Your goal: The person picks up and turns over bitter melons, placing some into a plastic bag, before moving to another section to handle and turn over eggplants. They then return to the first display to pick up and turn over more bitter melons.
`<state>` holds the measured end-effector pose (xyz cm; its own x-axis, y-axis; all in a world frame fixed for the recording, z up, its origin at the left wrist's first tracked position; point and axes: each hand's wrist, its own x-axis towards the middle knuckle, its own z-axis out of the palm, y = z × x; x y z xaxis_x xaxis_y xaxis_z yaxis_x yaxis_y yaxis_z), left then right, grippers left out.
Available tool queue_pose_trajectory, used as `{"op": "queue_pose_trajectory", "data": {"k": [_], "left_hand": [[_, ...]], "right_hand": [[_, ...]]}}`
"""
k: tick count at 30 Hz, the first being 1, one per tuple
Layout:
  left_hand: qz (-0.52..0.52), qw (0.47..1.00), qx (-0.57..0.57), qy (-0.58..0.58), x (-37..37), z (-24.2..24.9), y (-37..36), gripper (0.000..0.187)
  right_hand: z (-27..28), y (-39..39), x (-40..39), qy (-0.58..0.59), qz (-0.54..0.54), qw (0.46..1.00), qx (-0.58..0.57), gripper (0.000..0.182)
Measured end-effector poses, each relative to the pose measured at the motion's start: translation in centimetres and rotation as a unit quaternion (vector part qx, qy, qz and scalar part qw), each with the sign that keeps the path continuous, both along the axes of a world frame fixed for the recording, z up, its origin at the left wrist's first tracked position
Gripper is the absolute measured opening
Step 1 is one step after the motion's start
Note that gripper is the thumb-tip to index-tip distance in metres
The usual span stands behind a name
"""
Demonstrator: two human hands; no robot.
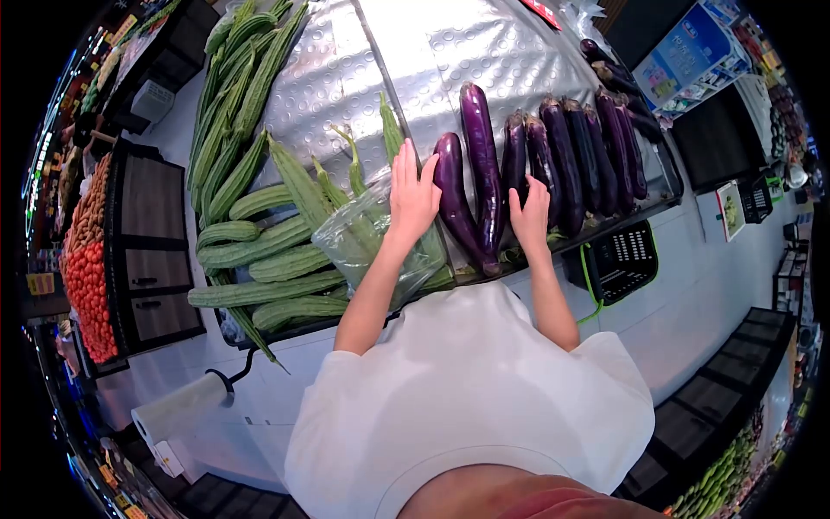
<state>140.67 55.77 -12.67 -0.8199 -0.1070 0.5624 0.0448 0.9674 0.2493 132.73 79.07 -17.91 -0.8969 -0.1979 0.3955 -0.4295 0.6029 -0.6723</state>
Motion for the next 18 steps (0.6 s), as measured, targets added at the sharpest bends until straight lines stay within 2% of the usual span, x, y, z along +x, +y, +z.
{"op": "queue_pose_trajectory", "data": {"k": [1, 6, 10, 12, 14, 15, 16, 18], "left_hand": [[0.001, 1.0, 0.001, 0.001, 0.0, 0.1, 0.0, 0.056], [-0.018, 0.999, 0.05, 0.005, 0.2, 0.9, -0.1, 0.048], [-0.011, 0.995, 0.103, -0.005, 1.7, 2.6, 1.4, 0.045], [-0.012, 0.992, 0.123, -0.004, 2.4, 2.5, 1.6, 0.047], [-0.019, 0.996, 0.092, -0.005, 2.8, 2.6, 2.5, 0.049], [-0.026, 0.996, 0.088, -0.012, 2.7, 2.1, 3.0, 0.049], [-0.03, 0.996, 0.077, -0.029, 2.5, 1.4, 3.6, 0.052], [-0.013, 0.998, 0.015, -0.051, 2.3, 0.3, 4.2, 0.055]], "right_hand": [[0.0, 0.1, 0.2, 0.001, 0.001, 1.0, 0.001, 0.047], [-0.3, 0.0, 0.2, -0.157, -0.012, 0.987, -0.025, 0.057], [2.4, 0.9, 1.0, -0.119, -0.014, 0.99, -0.07, 0.056], [4.8, 1.7, 0.9, -0.143, -0.012, 0.98, -0.138, 0.048], [5.3, 2.4, 0.0, -0.182, -0.002, 0.952, -0.244, 0.046], [5.9, 2.1, -0.3, -0.148, -0.012, 0.943, -0.296, 0.046], [7.2, 1.6, -0.2, -0.203, 0.013, 0.89, -0.407, 0.048], [6.8, 1.4, -1.5, -0.321, 0.054, 0.788, -0.523, 0.042]]}}
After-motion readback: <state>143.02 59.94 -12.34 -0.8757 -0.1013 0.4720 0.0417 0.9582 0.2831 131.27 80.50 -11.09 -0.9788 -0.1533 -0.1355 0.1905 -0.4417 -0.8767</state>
